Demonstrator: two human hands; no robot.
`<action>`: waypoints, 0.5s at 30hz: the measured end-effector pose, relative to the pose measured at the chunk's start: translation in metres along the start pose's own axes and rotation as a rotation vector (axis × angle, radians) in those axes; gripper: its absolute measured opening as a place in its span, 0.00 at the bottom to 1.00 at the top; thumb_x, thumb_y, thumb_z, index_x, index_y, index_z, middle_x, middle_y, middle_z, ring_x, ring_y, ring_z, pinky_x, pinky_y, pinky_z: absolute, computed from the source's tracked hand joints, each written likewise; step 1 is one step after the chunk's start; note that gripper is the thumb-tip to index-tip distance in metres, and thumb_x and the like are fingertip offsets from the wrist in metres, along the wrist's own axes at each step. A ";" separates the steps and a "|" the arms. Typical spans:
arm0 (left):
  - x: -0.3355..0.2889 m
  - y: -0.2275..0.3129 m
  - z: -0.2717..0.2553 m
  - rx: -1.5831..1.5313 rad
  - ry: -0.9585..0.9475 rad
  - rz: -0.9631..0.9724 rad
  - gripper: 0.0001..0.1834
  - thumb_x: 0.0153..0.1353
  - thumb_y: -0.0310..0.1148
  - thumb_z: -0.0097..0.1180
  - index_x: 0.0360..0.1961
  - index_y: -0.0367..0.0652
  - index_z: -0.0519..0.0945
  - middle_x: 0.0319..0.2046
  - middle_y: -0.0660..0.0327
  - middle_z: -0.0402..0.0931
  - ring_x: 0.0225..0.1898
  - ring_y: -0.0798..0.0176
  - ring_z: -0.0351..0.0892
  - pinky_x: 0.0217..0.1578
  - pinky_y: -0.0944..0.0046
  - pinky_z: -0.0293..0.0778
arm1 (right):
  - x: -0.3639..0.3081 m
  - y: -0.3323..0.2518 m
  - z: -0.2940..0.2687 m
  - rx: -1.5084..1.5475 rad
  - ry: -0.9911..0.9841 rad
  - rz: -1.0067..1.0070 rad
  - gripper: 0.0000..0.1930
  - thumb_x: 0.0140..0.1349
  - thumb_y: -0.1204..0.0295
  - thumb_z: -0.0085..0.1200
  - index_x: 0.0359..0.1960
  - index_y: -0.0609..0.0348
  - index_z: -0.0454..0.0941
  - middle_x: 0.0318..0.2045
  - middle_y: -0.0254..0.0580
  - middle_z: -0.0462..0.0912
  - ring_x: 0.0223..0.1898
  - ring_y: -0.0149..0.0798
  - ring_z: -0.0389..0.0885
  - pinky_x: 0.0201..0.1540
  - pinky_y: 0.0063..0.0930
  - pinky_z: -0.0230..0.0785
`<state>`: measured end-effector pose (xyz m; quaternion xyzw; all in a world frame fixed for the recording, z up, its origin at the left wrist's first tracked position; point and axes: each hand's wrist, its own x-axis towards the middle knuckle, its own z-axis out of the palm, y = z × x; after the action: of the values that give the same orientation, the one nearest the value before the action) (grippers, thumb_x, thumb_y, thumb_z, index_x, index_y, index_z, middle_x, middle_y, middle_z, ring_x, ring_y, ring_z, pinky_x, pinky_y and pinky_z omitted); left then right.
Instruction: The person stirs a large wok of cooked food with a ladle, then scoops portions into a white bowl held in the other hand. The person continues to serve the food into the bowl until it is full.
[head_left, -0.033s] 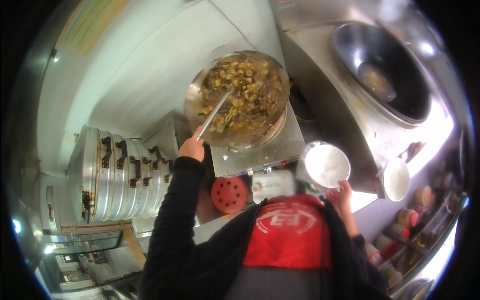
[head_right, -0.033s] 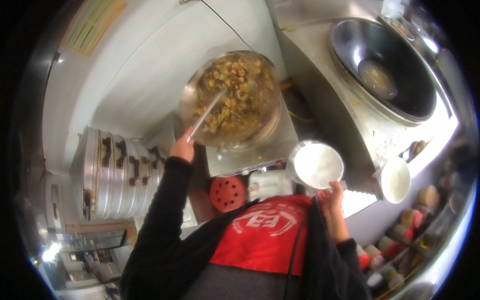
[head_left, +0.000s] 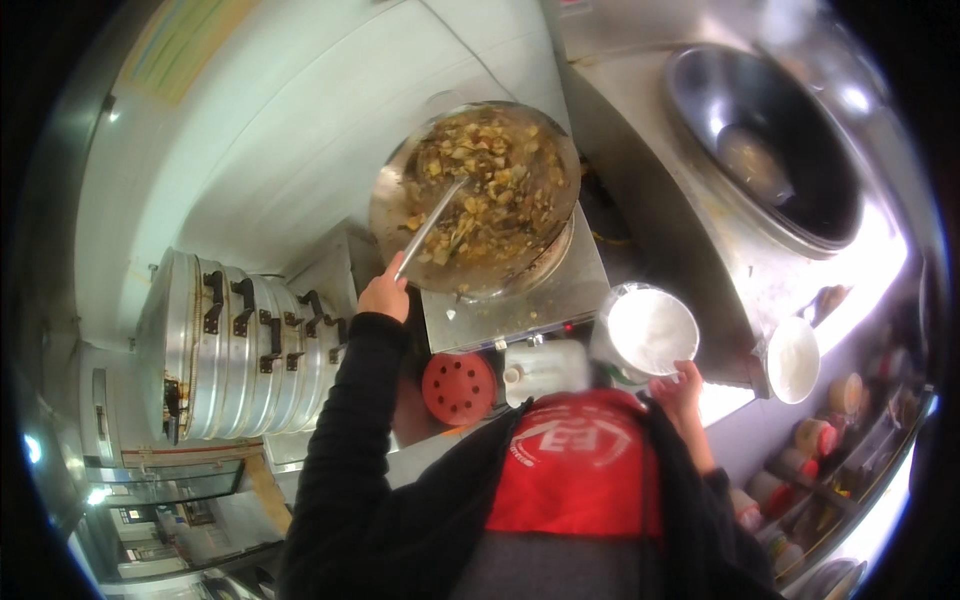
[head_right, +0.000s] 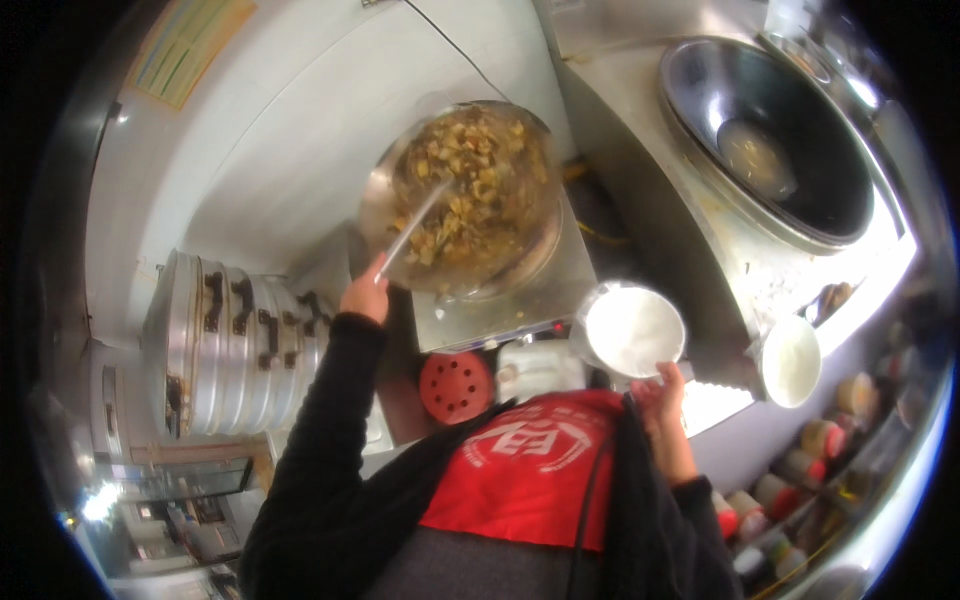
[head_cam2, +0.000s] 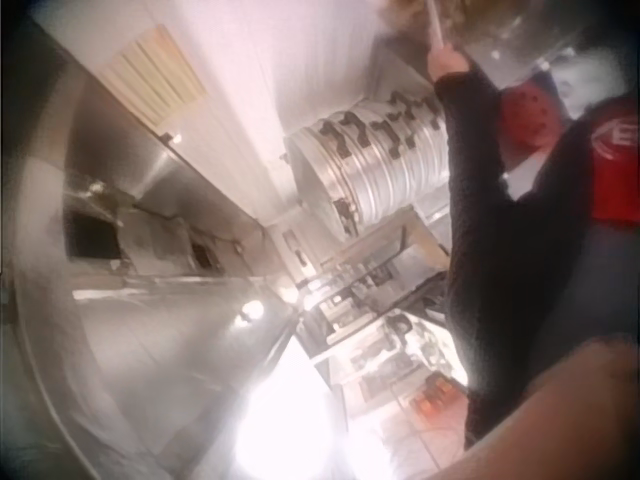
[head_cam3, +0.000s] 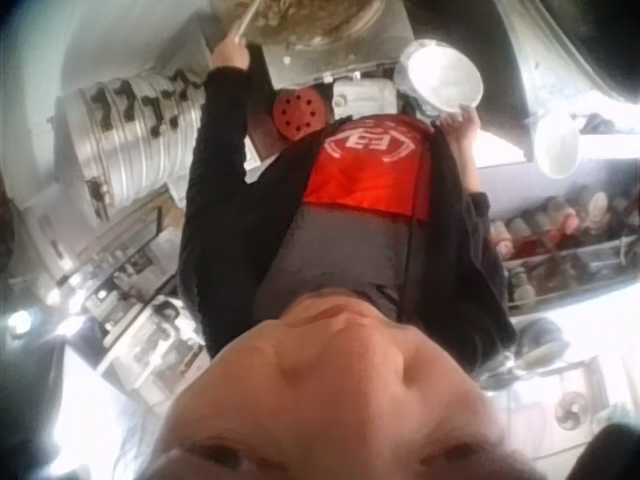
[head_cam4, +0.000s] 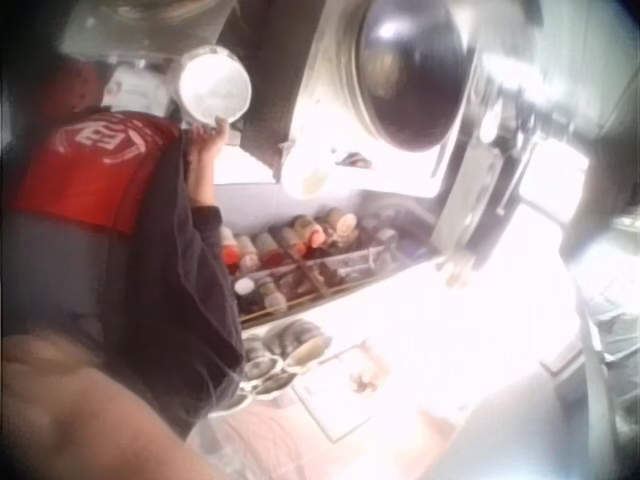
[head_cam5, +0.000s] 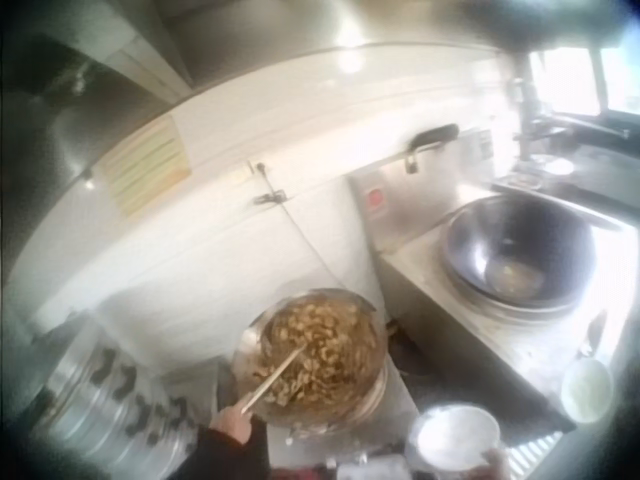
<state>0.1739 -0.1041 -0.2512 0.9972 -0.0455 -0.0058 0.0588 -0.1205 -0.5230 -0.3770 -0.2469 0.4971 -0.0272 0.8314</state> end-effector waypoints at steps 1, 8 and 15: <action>0.001 -0.001 0.002 0.026 0.014 0.007 0.27 0.66 0.35 0.51 0.66 0.64 0.69 0.37 0.44 0.81 0.41 0.39 0.79 0.42 0.43 0.74 | -0.001 -0.001 0.002 -0.033 0.010 -0.001 0.24 0.55 0.55 0.57 0.50 0.54 0.70 0.29 0.45 0.77 0.27 0.39 0.77 0.32 0.28 0.75; -0.037 -0.017 -0.023 -0.101 -0.031 0.095 0.29 0.63 0.33 0.54 0.66 0.60 0.69 0.41 0.41 0.79 0.43 0.36 0.78 0.43 0.44 0.73 | -0.011 -0.002 0.025 -0.097 0.116 -0.017 0.27 0.52 0.49 0.54 0.34 0.66 0.76 0.21 0.44 0.80 0.21 0.38 0.77 0.27 0.29 0.66; -0.112 -0.043 -0.038 -0.214 -0.114 0.013 0.29 0.63 0.29 0.57 0.67 0.56 0.70 0.44 0.41 0.80 0.45 0.36 0.79 0.46 0.47 0.73 | -0.015 0.005 0.028 -0.012 0.062 -0.035 0.25 0.51 0.54 0.56 0.42 0.64 0.74 0.25 0.42 0.78 0.24 0.38 0.78 0.26 0.27 0.69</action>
<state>0.0671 -0.0467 -0.2181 0.9829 -0.0543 -0.0667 0.1625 -0.1053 -0.5039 -0.3566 -0.2596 0.5186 -0.0463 0.8134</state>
